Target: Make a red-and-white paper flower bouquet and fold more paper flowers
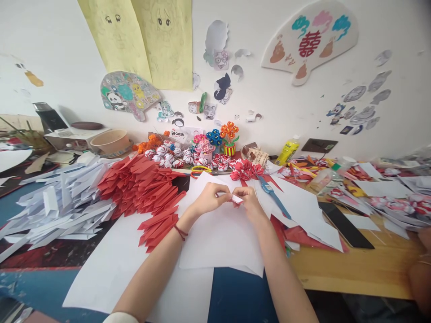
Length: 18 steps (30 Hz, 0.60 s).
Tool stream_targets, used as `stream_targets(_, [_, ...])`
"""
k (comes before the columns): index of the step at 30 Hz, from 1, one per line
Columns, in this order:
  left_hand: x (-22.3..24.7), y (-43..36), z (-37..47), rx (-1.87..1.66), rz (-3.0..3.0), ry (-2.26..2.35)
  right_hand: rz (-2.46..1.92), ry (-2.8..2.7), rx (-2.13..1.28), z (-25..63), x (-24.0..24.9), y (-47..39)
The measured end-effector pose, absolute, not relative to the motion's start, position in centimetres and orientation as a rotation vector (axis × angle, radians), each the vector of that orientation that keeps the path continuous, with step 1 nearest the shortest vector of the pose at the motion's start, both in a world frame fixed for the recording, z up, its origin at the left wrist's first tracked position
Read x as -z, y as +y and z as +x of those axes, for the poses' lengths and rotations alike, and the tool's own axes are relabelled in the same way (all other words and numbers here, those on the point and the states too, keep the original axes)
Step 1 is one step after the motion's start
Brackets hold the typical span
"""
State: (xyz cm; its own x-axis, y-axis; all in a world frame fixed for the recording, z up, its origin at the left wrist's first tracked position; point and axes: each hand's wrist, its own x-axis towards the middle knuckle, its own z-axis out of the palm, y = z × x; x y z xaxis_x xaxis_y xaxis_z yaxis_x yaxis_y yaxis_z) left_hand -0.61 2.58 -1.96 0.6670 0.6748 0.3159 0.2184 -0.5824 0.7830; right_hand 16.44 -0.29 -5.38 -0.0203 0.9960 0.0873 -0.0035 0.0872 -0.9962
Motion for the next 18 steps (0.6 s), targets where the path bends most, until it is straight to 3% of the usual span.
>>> stream_targets(10, [2.7,3.1,-0.7,-0.759,2.025,0.629,-1.174,-1.221,-1.257,16.6,5.5,-0.1])
stream_targets(18, [2.9,3.8,-1.1,-0.723,2.167,0.780,-1.221,-1.382,-1.046,16.5,5.6,0.2])
